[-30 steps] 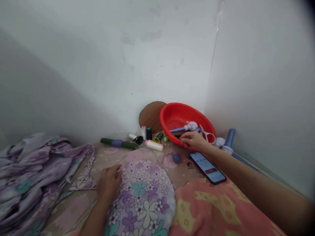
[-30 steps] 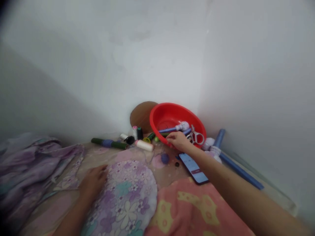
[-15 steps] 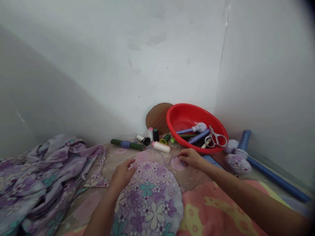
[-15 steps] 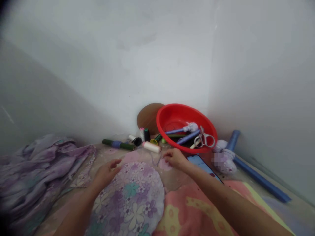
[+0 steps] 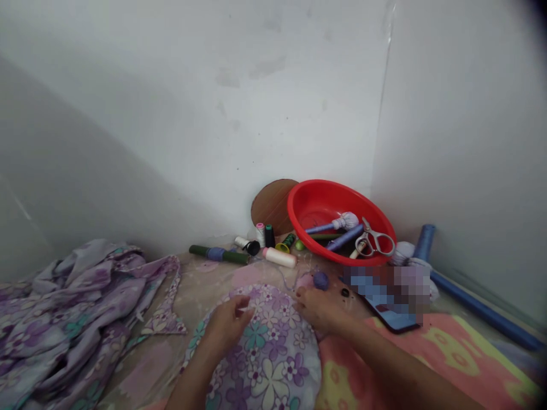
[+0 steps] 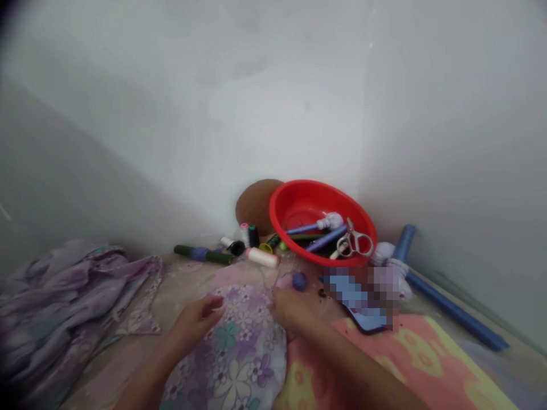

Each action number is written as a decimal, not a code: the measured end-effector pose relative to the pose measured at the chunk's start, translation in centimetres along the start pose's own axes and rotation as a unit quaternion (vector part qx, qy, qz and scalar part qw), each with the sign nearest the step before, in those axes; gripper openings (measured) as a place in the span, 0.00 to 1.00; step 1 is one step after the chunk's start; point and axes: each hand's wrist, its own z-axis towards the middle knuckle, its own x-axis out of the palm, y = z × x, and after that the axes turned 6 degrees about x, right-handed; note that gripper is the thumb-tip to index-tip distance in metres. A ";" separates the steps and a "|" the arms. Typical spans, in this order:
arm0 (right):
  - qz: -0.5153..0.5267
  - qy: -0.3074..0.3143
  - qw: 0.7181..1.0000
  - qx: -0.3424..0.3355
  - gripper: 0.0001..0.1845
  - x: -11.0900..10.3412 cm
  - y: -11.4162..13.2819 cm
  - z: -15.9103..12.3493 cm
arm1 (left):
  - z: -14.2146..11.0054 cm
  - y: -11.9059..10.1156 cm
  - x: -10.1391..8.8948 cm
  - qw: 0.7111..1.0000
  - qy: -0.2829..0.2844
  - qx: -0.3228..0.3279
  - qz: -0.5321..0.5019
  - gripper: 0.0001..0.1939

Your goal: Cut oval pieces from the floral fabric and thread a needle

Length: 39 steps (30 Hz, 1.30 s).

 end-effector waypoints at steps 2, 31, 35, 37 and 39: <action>-0.038 0.007 0.999 -0.009 0.18 0.2 -0.2 -0.6 | -0.5 -0.4 0.3 1.000 0.014 0.005 0.023 0.18; 0.231 0.012 0.970 0.071 0.23 3.1 -0.9 -0.9 | -3.0 -3.4 3.8 0.978 0.112 0.024 0.176 0.18; 0.367 0.027 0.925 0.097 0.20 2.7 -0.2 -0.9 | -4.8 -5.7 4.3 0.976 0.108 0.037 0.184 0.27; 0.437 0.045 0.891 0.115 0.17 2.1 0.3 -1.1 | -5.7 -6.4 4.9 0.974 0.130 0.038 0.183 0.31; 0.489 0.072 0.857 0.144 0.14 1.5 0.8 -1.2 | -6.5 -6.6 5.7 0.972 0.133 0.040 0.190 0.32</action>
